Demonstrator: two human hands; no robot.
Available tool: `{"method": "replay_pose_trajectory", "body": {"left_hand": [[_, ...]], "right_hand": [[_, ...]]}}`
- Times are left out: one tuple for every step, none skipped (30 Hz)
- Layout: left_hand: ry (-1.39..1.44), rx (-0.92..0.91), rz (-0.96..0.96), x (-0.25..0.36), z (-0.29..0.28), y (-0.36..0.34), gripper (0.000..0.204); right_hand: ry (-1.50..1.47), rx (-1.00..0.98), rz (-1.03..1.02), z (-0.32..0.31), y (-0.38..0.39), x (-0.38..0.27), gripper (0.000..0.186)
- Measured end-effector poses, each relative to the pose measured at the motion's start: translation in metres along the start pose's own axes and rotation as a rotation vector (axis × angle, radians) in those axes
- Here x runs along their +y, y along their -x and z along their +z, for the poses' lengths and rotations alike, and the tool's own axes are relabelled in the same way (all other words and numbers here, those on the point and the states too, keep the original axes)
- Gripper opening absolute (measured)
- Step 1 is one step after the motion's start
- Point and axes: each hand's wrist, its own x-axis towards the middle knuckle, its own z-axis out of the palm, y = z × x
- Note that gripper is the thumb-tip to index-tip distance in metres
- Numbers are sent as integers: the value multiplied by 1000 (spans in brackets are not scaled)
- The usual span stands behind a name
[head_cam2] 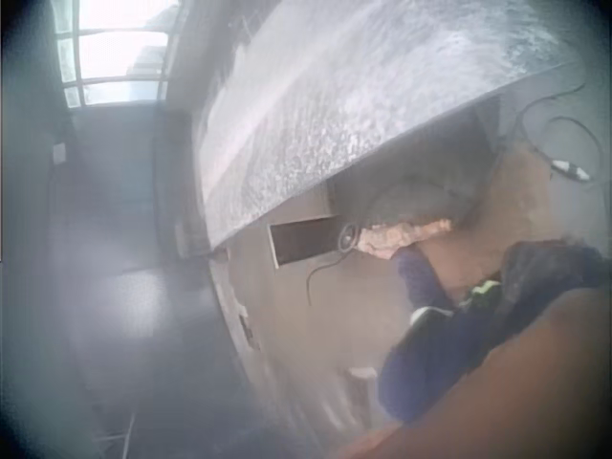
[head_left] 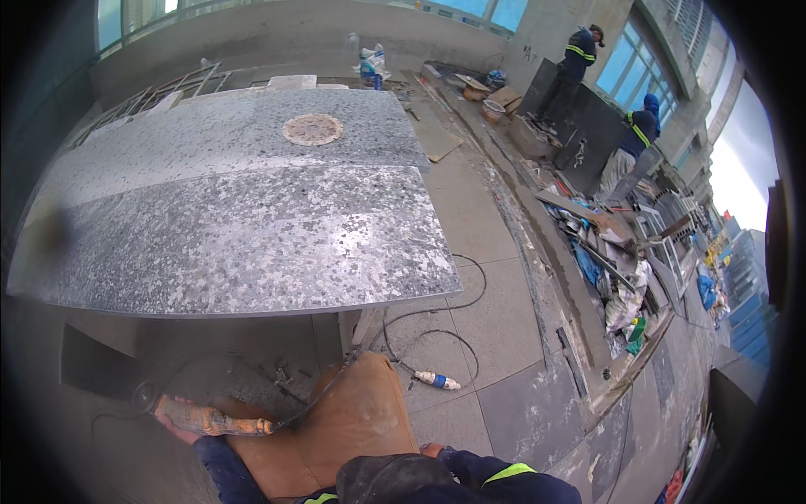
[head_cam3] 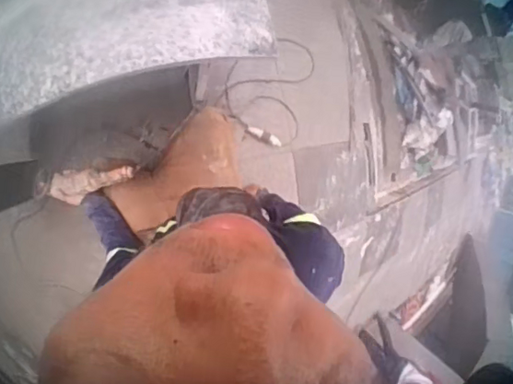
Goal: The person uses an angle grinder to smooth the edge of a large granite slab. They hold the tool with both hands and move it along the edge, generating dust. The person briefly pauses to reposition the slab before continuing the grinding process.
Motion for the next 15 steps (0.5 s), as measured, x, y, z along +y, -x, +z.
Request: {"method": "replay_pose_trajectory", "body": {"left_hand": [[8, -17, 8, 0, -4, -1, 66], [5, -98, 0, 9, -4, -4, 59], [-1, -91, -2, 10, 0, -4, 61], [-6, -82, -8, 8, 5, -2, 64], [-22, -70, -27, 7, 5, -3, 67], [-96, -15, 2, 12, -6, -10, 68], [-67, -23, -5, 21, -6, -9, 68], [-33, -30, -26, 21, 4, 1, 68], [-2, -45, -61, 18, 11, 2, 68], [-79, -21, -30, 21, 0, -5, 69], [-34, -178, -97, 26, -22, -17, 71], [33, -325, -142, 35, -54, -32, 72], [97, -470, -201, 39, -73, -45, 74], [57, -437, -194, 37, -78, -56, 71], [19, -400, -168, 36, -84, -62, 68]], "right_hand": [[259, -60, -209, 10, -9, 23, 51], [200, -85, -220, 12, -17, 14, 51], [135, -114, -222, 10, -18, 6, 52], [70, -141, -219, 8, -16, -1, 52], [-2, -171, -186, 17, -8, -4, 51], [-43, -187, -151, 21, -5, -7, 51], [-78, -204, -119, 17, -4, -19, 50], [-100, -214, -83, 10, -1, -29, 50], [-135, -218, -52, 15, 3, -34, 50], [-163, -220, -22, 18, 5, -40, 49], [-183, -216, 3, 16, 5, -45, 49], [-178, -211, 9, 3, 0, -51, 48], [-191, -205, 24, -2, -2, -56, 48], [-225, -196, 47, 3, 1, -61, 48], [-246, -190, 65, 3, 4, -64, 47]]}}
